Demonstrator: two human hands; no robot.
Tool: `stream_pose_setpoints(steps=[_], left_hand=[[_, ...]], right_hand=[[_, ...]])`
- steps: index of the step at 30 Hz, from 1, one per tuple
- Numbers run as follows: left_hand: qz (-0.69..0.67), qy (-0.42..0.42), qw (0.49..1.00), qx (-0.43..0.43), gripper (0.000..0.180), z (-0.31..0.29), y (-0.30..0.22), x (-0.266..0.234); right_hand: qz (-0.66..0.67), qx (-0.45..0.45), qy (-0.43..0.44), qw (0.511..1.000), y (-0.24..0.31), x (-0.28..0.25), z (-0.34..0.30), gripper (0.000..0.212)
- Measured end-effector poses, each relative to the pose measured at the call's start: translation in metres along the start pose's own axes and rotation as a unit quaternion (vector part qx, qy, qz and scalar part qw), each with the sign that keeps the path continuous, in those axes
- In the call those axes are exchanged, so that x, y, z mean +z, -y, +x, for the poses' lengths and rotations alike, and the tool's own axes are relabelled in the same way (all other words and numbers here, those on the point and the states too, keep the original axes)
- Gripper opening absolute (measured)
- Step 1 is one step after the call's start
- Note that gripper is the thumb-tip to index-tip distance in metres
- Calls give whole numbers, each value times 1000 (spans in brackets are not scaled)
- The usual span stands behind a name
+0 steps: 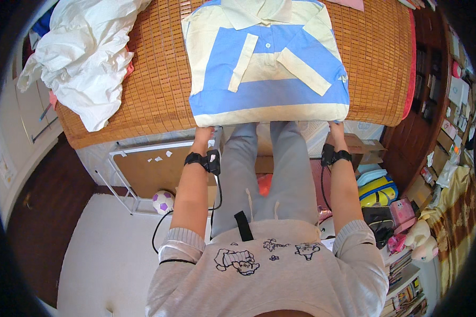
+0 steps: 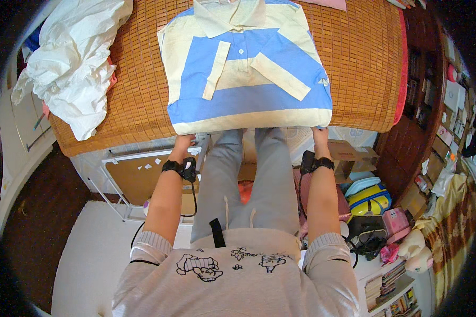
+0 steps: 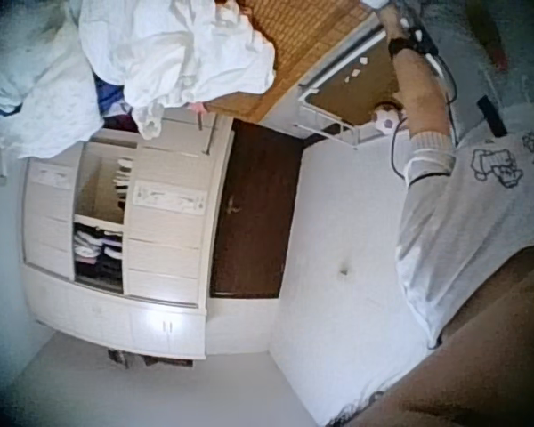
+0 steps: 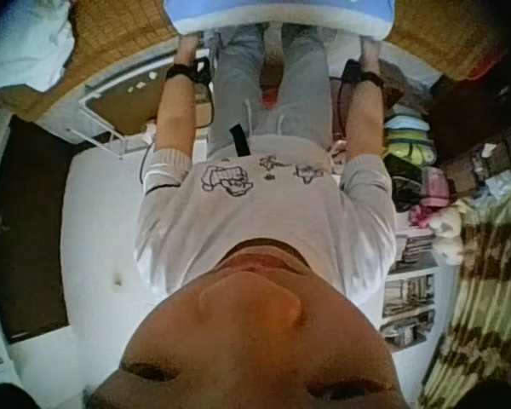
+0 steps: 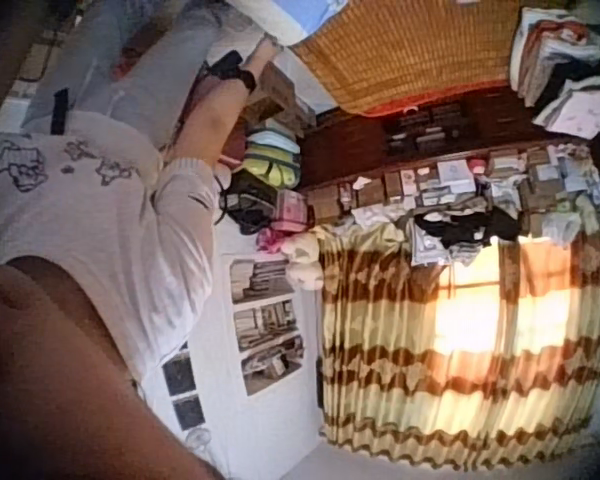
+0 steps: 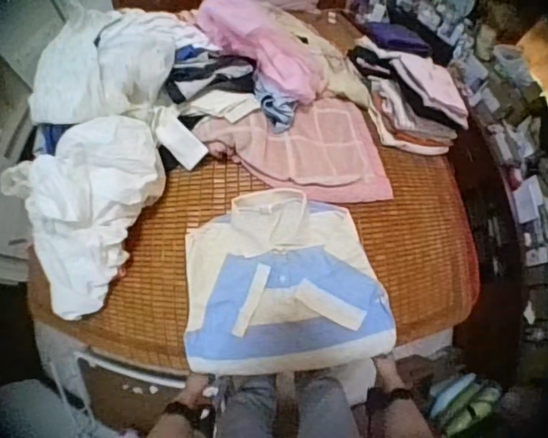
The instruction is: The person folds a white pair of pants, a pink patterned pair of pants, and a striped polo shirt by hand on a bed before placing them into a closet shelf.
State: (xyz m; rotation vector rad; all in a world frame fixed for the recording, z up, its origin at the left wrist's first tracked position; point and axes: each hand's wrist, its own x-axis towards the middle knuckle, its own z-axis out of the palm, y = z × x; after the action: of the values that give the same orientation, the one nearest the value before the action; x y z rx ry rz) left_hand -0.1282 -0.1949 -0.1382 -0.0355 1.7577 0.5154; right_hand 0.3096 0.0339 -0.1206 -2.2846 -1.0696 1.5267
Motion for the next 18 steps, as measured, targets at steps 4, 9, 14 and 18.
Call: stream_pose_setpoints(steps=[4, 9, 14, 18], left_hand=[[-42, -99, 994, 17, 31, 1, 3, 11], [34, 3, 987, 160, 19, -37, 7, -8], [-311, 136, 941, 5, 38, -88, -9, -17], [51, 172, 984, -16, 48, -106, -16, -8]], right_hand=[[-102, -131, 10, 986, 6, -5, -14, 32], [-43, 41, 178, 982, 34, -52, -32, 35], [67, 85, 241, 965, 67, -66, -64, 53], [-183, 71, 276, 941, 84, -48, -81, 56]])
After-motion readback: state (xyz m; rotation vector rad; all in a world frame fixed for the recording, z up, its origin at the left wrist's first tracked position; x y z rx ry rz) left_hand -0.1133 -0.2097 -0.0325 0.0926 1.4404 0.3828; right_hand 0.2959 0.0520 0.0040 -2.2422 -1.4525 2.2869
